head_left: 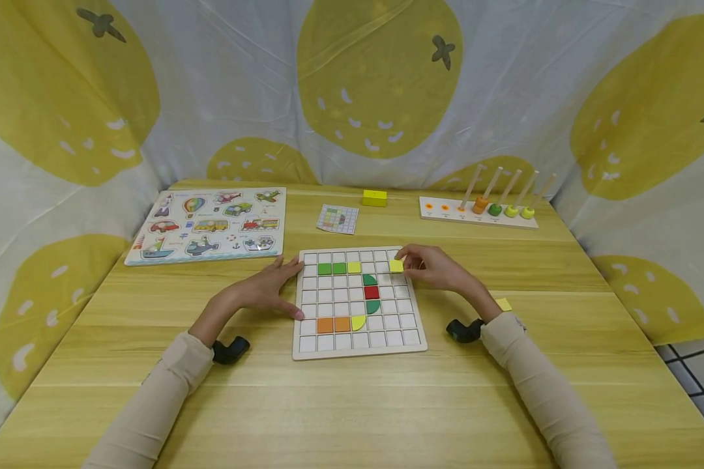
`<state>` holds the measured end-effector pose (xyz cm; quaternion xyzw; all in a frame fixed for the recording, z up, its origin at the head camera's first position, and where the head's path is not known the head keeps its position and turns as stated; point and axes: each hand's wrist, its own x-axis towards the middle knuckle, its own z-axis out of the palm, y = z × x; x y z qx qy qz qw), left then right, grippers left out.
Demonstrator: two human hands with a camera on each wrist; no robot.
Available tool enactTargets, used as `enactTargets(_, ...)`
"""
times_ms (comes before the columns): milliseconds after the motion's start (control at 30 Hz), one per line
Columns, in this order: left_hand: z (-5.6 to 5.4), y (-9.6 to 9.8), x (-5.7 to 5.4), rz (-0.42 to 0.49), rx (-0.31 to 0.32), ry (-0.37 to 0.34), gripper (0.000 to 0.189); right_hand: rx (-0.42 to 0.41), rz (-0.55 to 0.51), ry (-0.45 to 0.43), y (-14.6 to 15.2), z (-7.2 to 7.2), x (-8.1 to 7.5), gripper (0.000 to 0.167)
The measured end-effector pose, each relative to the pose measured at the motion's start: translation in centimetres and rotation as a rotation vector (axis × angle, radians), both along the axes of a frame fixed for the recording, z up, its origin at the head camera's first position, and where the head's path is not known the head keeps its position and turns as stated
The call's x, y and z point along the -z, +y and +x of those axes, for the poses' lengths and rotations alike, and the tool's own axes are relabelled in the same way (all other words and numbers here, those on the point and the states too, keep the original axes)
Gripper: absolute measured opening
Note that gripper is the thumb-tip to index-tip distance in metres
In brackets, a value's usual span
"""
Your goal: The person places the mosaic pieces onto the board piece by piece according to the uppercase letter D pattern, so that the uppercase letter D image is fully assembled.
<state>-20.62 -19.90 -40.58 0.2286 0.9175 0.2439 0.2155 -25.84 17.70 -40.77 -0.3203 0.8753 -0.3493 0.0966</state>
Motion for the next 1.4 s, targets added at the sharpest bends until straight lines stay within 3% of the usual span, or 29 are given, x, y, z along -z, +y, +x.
enactTargets(867,0.0,0.0,0.1,-0.006,0.000,0.001,0.110,-0.222,0.030,-0.029,-7.0,1.8,-0.5,0.023)
enactTargets(1400,0.0,0.0,0.0,-0.008,-0.010,-0.005,0.109,-0.323,0.152,-0.033,-10.7,2.8,-0.7,0.021)
